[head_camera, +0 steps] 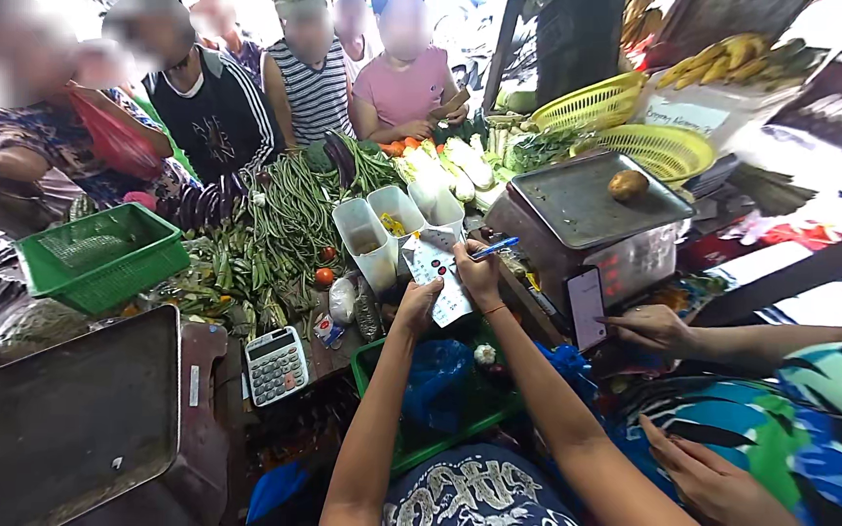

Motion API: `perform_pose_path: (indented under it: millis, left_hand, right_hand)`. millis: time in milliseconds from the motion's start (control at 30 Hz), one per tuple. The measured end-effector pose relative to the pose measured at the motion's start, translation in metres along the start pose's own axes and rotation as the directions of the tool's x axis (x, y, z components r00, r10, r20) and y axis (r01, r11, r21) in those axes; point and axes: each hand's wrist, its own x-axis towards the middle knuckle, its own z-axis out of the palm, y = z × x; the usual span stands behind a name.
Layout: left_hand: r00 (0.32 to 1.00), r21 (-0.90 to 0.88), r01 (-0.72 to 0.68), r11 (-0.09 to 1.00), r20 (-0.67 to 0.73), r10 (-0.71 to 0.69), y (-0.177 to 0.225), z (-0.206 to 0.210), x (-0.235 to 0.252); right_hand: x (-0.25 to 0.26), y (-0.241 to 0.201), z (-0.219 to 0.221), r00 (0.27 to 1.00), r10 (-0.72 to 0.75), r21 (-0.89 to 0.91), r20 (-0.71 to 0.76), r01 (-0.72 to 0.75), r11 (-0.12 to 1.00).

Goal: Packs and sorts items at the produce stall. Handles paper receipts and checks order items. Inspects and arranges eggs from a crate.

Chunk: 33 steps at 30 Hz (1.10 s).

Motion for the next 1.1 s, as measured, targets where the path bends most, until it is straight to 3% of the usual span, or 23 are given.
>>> perform_pose_path:
  millis: [933, 1000, 1100]
  left_hand:
    - [1.0, -0.009, 0.019, 1.0, 0.002, -0.019, -0.004, -0.005, 0.003]
    - [1.0, -0.011, 0.024, 1.0, 0.003, -0.024, -0.005, -0.006, 0.003]
    - [0.999, -0.025, 0.035, 0.999, 0.041, -0.034, -0.005, -0.013, 0.003]
  right_hand:
    - [-0.004, -0.001, -0.001, 0.998, 0.049, 0.04, 0.032, -0.05, 0.998]
    - [-0.003, -0.001, -0.005, 0.995, 0.08, 0.087, 0.064, -0.086, 0.992]
    - [0.0, -0.008, -0.02, 0.987, 0.132, 0.301, 0.097, -0.155, 0.941]
